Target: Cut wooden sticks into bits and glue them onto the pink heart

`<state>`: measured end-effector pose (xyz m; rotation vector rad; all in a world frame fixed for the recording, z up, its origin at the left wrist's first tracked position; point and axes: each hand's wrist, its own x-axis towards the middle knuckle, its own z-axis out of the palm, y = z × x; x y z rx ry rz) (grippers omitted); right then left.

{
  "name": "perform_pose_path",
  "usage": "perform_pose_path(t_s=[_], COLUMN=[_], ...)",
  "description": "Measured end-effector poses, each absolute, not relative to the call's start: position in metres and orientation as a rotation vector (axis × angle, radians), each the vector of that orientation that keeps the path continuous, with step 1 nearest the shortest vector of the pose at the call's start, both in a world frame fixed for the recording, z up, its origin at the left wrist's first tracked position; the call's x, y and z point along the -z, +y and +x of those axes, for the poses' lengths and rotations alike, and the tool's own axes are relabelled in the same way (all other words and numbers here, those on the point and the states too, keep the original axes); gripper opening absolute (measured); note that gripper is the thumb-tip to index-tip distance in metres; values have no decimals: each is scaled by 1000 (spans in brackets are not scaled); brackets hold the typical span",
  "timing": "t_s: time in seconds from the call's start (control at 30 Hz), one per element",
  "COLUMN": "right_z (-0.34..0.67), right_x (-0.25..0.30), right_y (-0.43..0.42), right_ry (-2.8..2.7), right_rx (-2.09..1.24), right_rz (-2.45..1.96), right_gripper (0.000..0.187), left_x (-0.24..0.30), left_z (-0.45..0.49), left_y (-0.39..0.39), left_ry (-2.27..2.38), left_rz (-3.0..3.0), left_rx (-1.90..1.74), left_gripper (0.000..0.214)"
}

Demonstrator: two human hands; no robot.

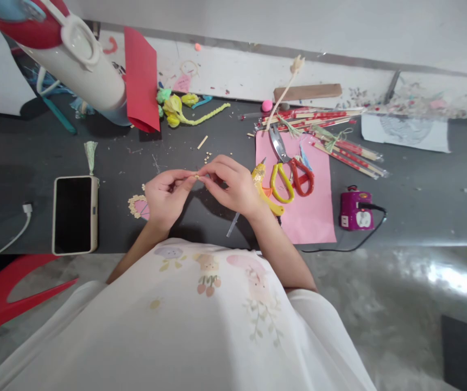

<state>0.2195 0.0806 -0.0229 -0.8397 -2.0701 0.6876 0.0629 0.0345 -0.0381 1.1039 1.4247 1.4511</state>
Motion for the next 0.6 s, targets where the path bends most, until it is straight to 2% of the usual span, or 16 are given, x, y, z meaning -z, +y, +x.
perform_pose_path(t_s=[0.37, 0.6], right_z=[218, 213], right_x=[23, 22], right_y=[78, 76], right_ry=[-2000, -1841], right_rx=[-700, -875], right_rz=[-905, -901], right_gripper=[10, 6], left_x=[37, 36], left_z=[63, 63], left_y=[36, 35], left_ry=[1401, 1393], left_rz=[995, 1068], left_rx=[-1433, -1503], left_gripper=[20, 16])
